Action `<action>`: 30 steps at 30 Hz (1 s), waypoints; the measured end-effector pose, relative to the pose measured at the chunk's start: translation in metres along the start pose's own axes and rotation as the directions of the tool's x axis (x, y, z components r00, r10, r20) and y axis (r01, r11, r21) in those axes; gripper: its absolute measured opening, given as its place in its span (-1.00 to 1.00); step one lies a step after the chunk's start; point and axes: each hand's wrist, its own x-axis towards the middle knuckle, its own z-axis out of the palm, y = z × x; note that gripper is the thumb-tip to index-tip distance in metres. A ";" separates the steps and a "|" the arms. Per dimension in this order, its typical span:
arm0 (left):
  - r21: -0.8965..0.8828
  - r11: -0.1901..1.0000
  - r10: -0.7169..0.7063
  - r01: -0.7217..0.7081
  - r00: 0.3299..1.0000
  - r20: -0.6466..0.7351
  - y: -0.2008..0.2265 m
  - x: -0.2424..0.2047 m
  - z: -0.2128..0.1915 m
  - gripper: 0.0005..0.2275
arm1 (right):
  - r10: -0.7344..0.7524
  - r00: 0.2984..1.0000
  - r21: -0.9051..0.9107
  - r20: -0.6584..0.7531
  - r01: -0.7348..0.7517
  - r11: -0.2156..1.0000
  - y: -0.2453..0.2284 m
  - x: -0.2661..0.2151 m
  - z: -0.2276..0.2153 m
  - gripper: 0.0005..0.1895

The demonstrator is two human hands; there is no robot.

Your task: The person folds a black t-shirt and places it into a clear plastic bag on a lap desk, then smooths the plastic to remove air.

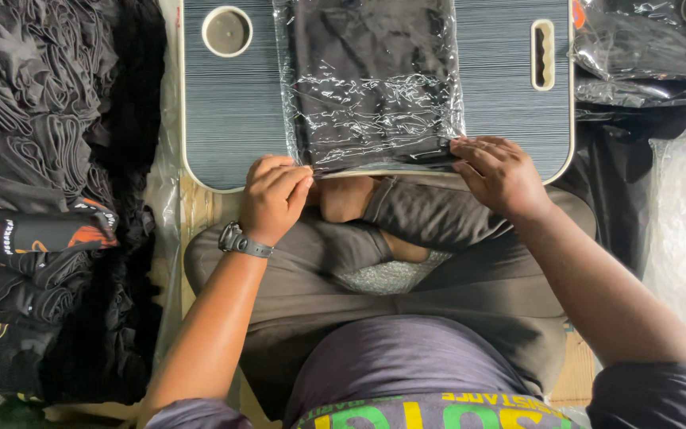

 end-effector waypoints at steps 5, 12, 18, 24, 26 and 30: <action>-0.205 0.959 -0.192 0.198 0.980 0.050 -0.005 -0.001 0.000 -0.94 | 0.129 0.987 -0.005 0.096 -0.129 0.992 0.005 -0.007 -0.004 -0.87; -0.260 0.915 -0.308 0.308 0.951 0.041 0.005 0.011 -0.006 -0.97 | 0.268 0.956 0.168 0.117 -0.285 0.944 0.007 0.003 -0.011 -0.94; -0.213 0.908 -0.360 0.360 0.932 0.040 0.005 0.015 0.001 -0.96 | 0.435 0.888 0.157 0.151 -0.456 0.876 0.016 0.006 -0.011 -0.99; -0.087 0.910 -0.408 0.406 0.913 -0.003 0.009 0.017 0.006 -0.96 | 0.460 0.874 0.053 0.158 -0.473 0.880 0.031 0.001 -0.001 -0.96; -0.063 0.905 -0.420 0.421 0.907 0.027 0.009 0.020 0.006 -0.92 | 0.376 0.921 -0.016 0.096 -0.377 0.926 0.030 0.002 0.000 -0.96; -0.031 0.888 -0.455 0.459 0.885 0.096 0.007 0.023 0.001 -0.91 | 0.370 0.928 -0.109 0.054 -0.363 0.926 0.033 -0.009 0.014 -0.94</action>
